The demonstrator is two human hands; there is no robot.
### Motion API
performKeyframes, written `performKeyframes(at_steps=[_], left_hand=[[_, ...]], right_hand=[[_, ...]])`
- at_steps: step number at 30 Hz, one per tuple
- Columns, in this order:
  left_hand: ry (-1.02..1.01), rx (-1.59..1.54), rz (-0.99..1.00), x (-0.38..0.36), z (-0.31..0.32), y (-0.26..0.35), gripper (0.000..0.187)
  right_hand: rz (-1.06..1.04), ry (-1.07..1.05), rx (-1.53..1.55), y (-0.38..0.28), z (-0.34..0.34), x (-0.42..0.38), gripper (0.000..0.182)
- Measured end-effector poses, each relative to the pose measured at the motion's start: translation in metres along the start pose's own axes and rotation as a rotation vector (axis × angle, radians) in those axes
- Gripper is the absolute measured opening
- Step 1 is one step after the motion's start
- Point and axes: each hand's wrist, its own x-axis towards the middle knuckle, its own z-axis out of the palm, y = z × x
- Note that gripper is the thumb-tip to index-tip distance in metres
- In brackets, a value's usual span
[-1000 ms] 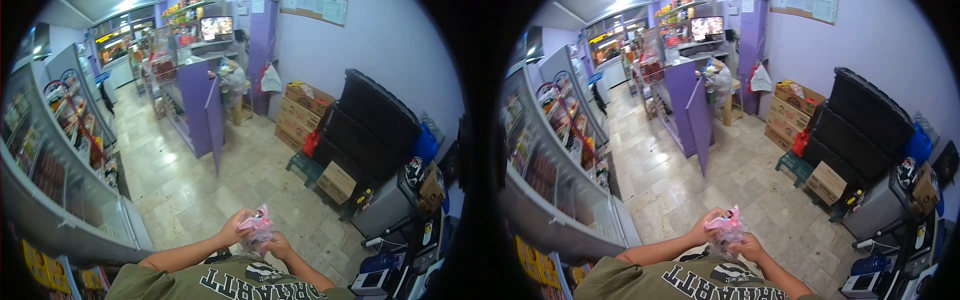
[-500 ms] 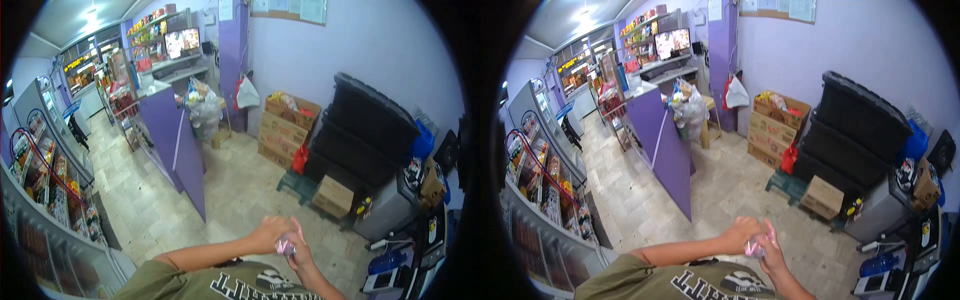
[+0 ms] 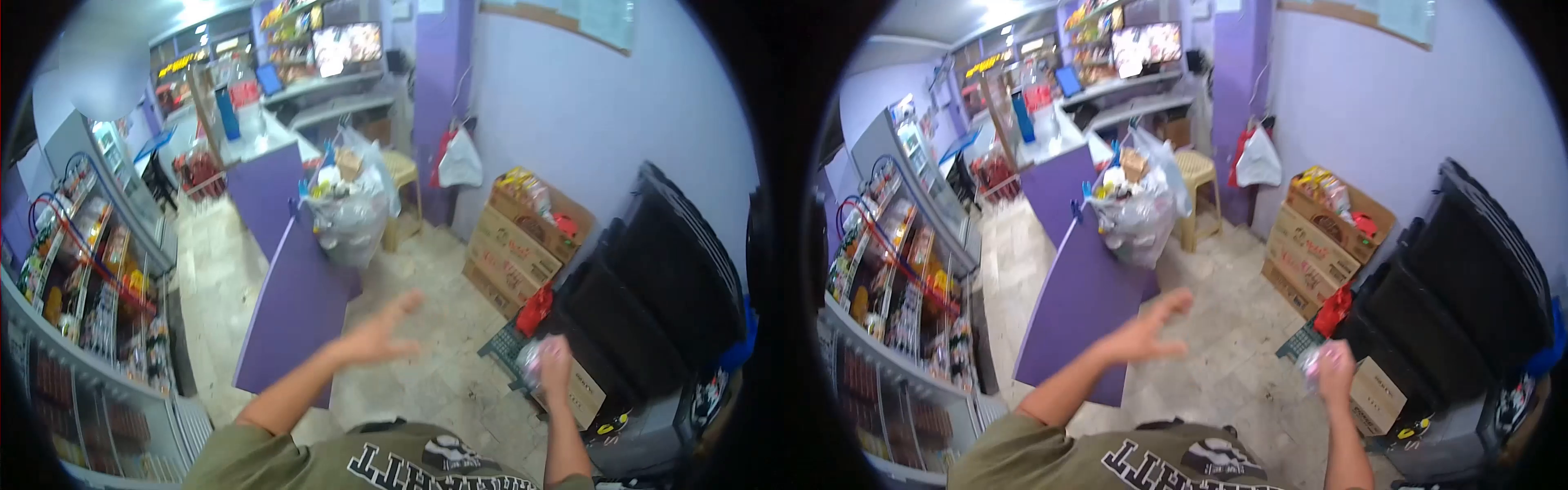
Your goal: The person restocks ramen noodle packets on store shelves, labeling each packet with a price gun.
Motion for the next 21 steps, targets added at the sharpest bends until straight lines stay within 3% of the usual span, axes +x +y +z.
performKeyframes(at_steps=[1,2,4,8,13,17,20,21], left_hand=[[0.081,-0.024,-0.068,0.003,-0.024,-0.013,0.081],[0.163,-0.038,-0.124,0.005,-0.046,-0.026,0.075],[0.174,-0.433,-0.214,0.001,-0.076,-0.062,0.064],[-0.008,-0.46,-0.474,-0.029,-0.136,-0.103,0.057],[-0.131,-0.37,-0.849,-0.055,-0.197,-0.156,0.044],[0.155,-0.306,-0.991,-0.067,-0.247,-0.175,0.027],[0.173,-0.293,-0.981,-0.041,-0.251,-0.137,0.03],[0.225,-0.292,-0.874,-0.026,-0.248,-0.121,0.029]], right_hand=[[0.1,-0.01,0.237,0.006,0.002,0.027,0.006],[0.067,-0.023,0.273,0.006,0.01,0.048,0.005],[0.023,-0.039,0.356,0.004,0.033,0.077,0.005],[-0.098,-0.198,0.219,-0.019,0.109,0.129,0.005],[-0.131,-0.404,0.396,-0.04,0.205,0.221,0.01],[-0.246,-0.515,0.468,-0.064,0.281,0.279,0.015],[-0.304,-0.622,0.526,-0.081,0.329,0.314,0.022],[-0.311,-0.645,0.558,-0.092,0.343,0.324,0.024]])
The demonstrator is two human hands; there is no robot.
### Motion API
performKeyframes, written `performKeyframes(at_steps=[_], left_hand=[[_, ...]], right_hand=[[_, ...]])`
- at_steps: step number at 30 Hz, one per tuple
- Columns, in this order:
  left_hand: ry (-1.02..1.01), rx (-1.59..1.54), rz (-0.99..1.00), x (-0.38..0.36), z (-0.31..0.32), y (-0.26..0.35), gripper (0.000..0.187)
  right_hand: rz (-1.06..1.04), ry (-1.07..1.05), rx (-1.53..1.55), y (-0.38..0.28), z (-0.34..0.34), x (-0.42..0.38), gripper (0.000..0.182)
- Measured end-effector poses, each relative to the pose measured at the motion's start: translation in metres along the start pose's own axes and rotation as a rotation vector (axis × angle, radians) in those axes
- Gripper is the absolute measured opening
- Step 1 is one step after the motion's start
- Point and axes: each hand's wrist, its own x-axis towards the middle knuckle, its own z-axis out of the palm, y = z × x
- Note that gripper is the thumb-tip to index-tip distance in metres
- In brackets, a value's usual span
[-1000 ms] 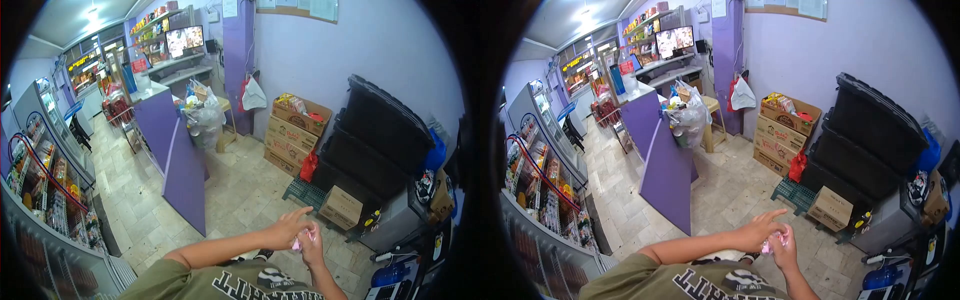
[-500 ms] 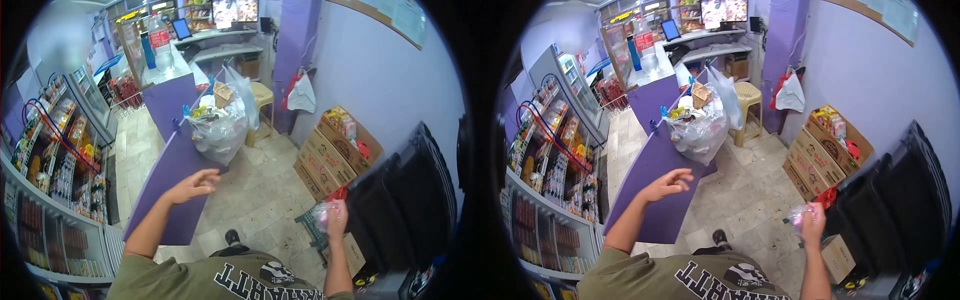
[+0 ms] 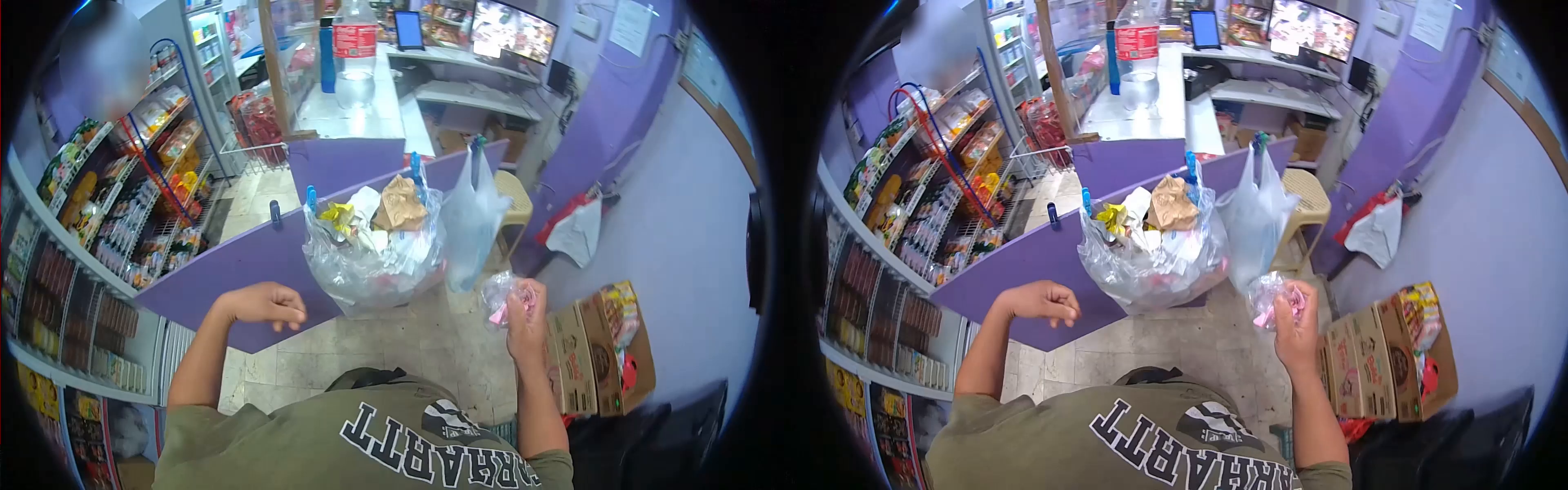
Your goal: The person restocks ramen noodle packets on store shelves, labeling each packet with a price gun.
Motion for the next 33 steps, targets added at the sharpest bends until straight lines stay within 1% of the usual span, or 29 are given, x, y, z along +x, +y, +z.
performKeyframes(at_steps=[2,3,4,6,7,9,11,12,14,15,17,18,20,21,22,25,26,29,32,33], left_hand=[[0.262,0.128,0.277,0.004,0.034,0.042,0.03],[0.394,0.26,0.347,0.011,0.048,0.059,0.029],[0.526,0.396,0.408,0.025,0.063,0.075,0.029],[0.835,0.813,0.578,0.058,0.078,0.095,0.035],[0.944,0.843,0.555,0.075,0.084,0.101,0.036],[1.158,0.901,0.494,0.104,0.092,0.107,0.037],[1.25,0.937,0.335,0.125,0.096,0.098,0.036],[1.289,0.954,0.256,0.133,0.096,0.094,0.035],[1.314,1.007,0.211,0.141,0.101,0.09,0.034],[1.328,1.034,0.191,0.143,0.1,0.09,0.033],[1.41,1.04,0.225,0.151,0.101,0.084,0.03],[1.446,1.038,0.242,0.154,0.104,0.082,0.029],[1.46,1.094,0.311,0.153,0.109,0.077,0.029],[1.47,1.131,0.355,0.152,0.108,0.076,0.029],[1.525,1.132,0.394,0.151,0.108,0.084,0.024],[1.373,1.047,0.515,0.15,0.111,0.083,0.02],[1.372,1.036,0.577,0.152,0.107,0.084,0.016],[1.312,1.046,0.504,0.139,0.1,0.083,0.015],[1.385,1.163,0.627,0.142,0.079,0.083,0.021],[1.388,1.186,0.662,0.143,0.072,0.083,0.02]], right_hand=[[-0.056,-0.031,0.055,0.005,0.007,0.042,0.028],[-0.099,-0.039,0.074,0.003,0.017,0.065,0.029],[-0.139,-0.048,0.097,0.004,0.023,0.088,0.031],[-0.206,-0.156,0.189,-0.005,0.047,0.13,0.034],[-0.237,-0.216,0.237,-0.008,0.06,0.149,0.035],[-0.378,-0.323,0.275,-0.013,0.092,0.185,0.036],[-0.301,-0.515,0.329,-0.01,0.125,0.214,0.038],[-0.332,-0.65,0.266,0.001,0.143,0.228,0.037],[-0.399,-0.905,0.139,0.031,0.18,0.245,0.036],[-0.501,-1.021,0.128,0.029,0.187,0.251,0.034],[-0.704,-1.255,0.105,0.021,0.191,0.255,0.031],[-0.74,-1.33,0.088,0.016,0.192,0.251,0.025],[-0.855,-1.459,0.014,0.013,0.196,0.248,0.026],[-0.925,-1.51,-0.027,0.012,0.201,0.247,0.026],[-0.955,-1.484,-0.022,0.013,0.205,0.245,0.024],[-0.981,-1.612,-0.13,0.006,0.212,0.238,0.02],[-1.042,-1.595,-0.108,0.009,0.215,0.234,0.022],[-1.124,-1.663,-0.061,0.014,0.22,0.227,0.026],[-1.085,-1.801,-0.01,0.023,0.22,0.224,0.042],[-1.068,-1.839,0.013,0.025,0.221,0.226,0.047]])
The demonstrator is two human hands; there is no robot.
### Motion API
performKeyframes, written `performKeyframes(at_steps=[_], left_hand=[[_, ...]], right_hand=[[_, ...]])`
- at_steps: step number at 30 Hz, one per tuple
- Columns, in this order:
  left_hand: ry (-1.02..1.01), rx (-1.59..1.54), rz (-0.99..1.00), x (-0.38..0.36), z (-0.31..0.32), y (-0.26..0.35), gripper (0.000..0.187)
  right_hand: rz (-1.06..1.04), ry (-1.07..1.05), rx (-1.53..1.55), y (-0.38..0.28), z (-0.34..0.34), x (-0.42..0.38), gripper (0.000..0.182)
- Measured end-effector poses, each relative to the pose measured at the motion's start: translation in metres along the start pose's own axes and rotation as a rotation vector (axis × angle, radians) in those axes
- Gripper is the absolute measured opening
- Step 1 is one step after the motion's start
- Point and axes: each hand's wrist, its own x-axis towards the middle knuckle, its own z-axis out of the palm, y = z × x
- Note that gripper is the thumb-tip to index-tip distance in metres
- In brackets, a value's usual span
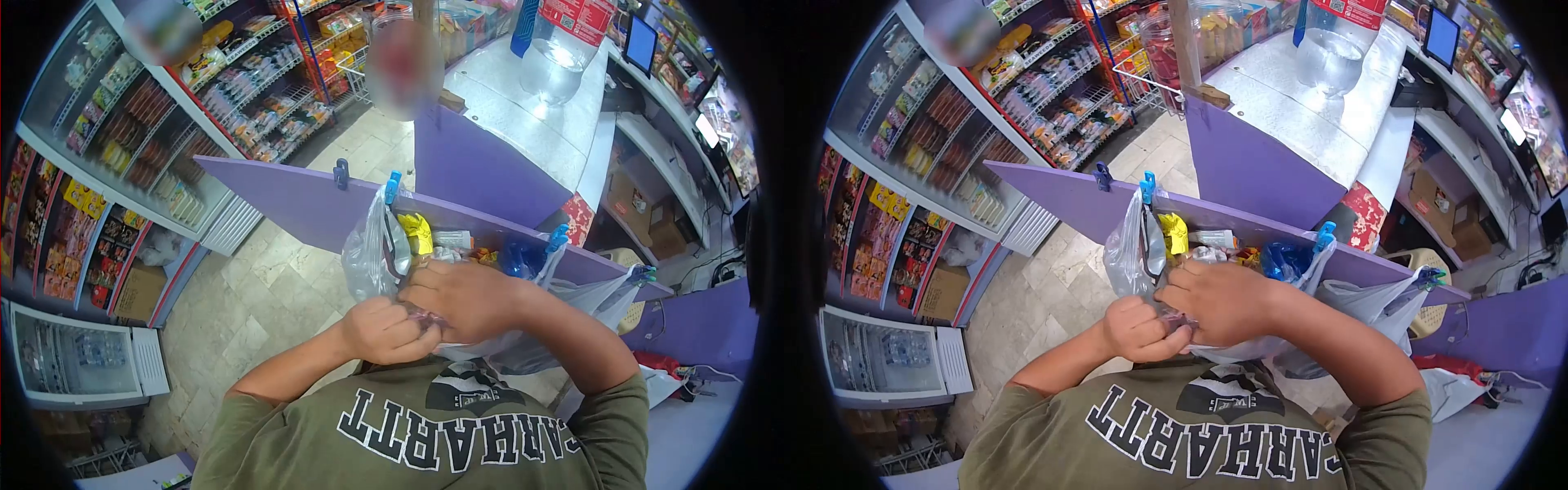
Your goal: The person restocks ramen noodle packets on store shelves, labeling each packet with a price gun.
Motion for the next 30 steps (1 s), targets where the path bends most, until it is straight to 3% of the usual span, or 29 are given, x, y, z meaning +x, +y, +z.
performKeyframes(at_steps=[3,6,9,12,13,16,19,22,25,30], left_hand=[[0.053,0.016,0.065,0.003,0.003,-0.014,0.016],[0.077,0.017,0.078,0.002,0.004,-0.021,0.014],[0.105,-0.017,0.094,-0.001,0.004,-0.028,0.014],[0.15,-0.053,0.108,0.004,0.006,-0.031,0.013],[0.165,-0.067,0.116,0.005,0.008,-0.03,0.013],[0.168,-0.095,0.143,0.01,0.007,-0.028,0.011],[0.169,-0.111,0.151,0.014,0.004,-0.029,0.01],[0.164,-0.138,0.161,0.017,0.007,-0.027,0.011],[0.139,-0.16,0.177,0.017,0.008,-0.026,0.011],[0.125,-0.17,0.158,0.009,0.004,-0.025,0.016]], right_hand=[[0.103,-0.089,0.224,0.0,-0.017,-0.004,0.062],[0.125,-0.06,0.616,0.013,-0.02,-0.017,0.065],[0.428,-0.042,1.11,0.001,-0.031,-0.015,0.049],[0.182,-0.102,0.605,0.01,-0.027,-0.008,0.037],[0.288,-0.21,0.526,0.007,-0.031,-0.001,0.026],[0.328,-0.36,0.266,-0.004,-0.029,0.022,0.023],[0.365,-0.333,0.228,-0.012,-0.018,0.038,0.021],[0.29,0.0,0.189,-0.007,0.02,0.032,0.025],[0.485,0.057,0.349,-0.004,0.043,0.033,0.027],[0.451,-0.062,0.33,-0.014,0.025,0.033,0.025]])
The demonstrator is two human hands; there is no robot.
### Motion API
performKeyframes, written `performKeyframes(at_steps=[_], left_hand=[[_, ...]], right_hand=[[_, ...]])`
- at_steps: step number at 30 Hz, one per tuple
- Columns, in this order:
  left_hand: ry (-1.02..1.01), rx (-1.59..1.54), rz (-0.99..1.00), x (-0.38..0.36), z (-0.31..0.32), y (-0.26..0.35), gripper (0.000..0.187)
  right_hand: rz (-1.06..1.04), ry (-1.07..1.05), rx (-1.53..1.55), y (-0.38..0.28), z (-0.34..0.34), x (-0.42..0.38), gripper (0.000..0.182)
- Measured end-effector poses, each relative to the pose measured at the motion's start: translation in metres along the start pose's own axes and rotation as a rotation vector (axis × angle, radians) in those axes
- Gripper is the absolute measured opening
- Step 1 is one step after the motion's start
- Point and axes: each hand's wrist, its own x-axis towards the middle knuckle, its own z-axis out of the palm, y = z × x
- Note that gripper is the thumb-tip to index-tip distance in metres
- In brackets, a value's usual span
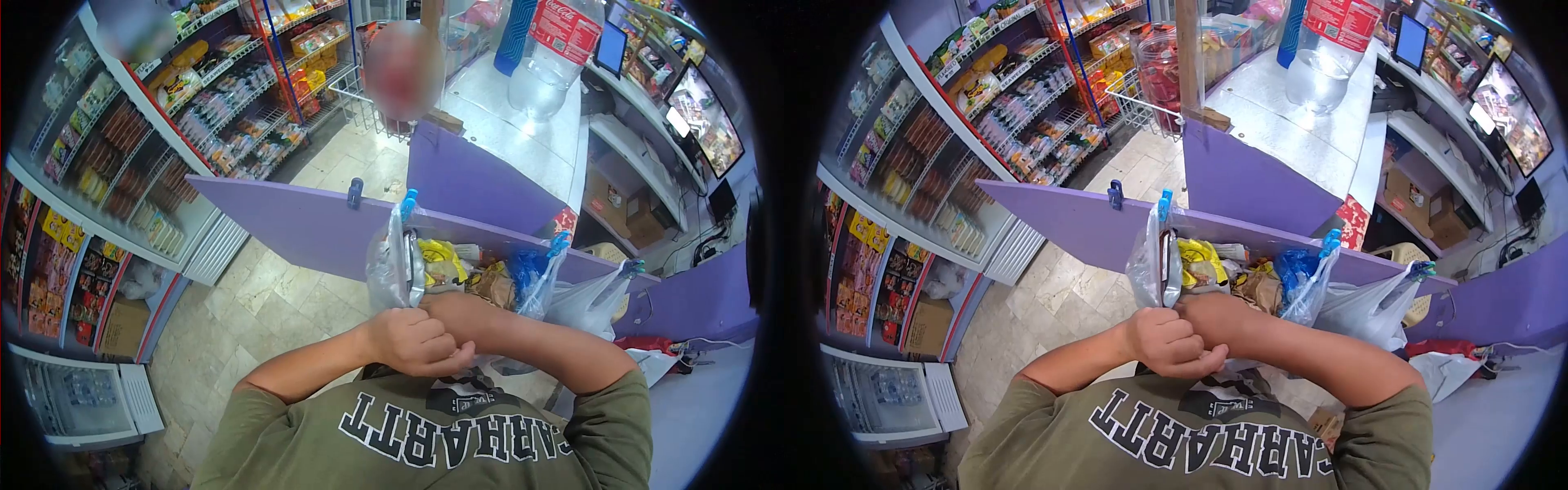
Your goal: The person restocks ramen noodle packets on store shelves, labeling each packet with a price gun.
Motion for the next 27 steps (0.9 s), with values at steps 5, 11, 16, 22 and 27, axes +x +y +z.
performKeyframes(at_steps=[5,11,16,22,27], left_hand=[[0.057,-0.045,-0.018,-0.017,0.002,0.002,0.02],[0.014,-0.061,-0.007,-0.018,-0.007,-0.003,0.016],[0.004,-0.007,0.03,-0.021,-0.003,-0.005,0.017],[0.021,0.004,0.103,-0.012,0.007,-0.011,0.017],[0.013,-0.069,0.078,-0.013,0.01,-0.013,0.017]], right_hand=[[-0.016,-0.114,0.14,-0.015,-0.039,-0.02,0.028],[-0.143,0.311,-0.155,-0.041,-0.033,-0.057,0.039],[-0.264,0.335,-0.25,-0.036,-0.015,-0.058,0.045],[0.109,-0.203,-0.123,-0.029,-0.026,-0.033,0.038],[0.075,0.032,-0.167,-0.011,0.0,-0.031,0.027]])
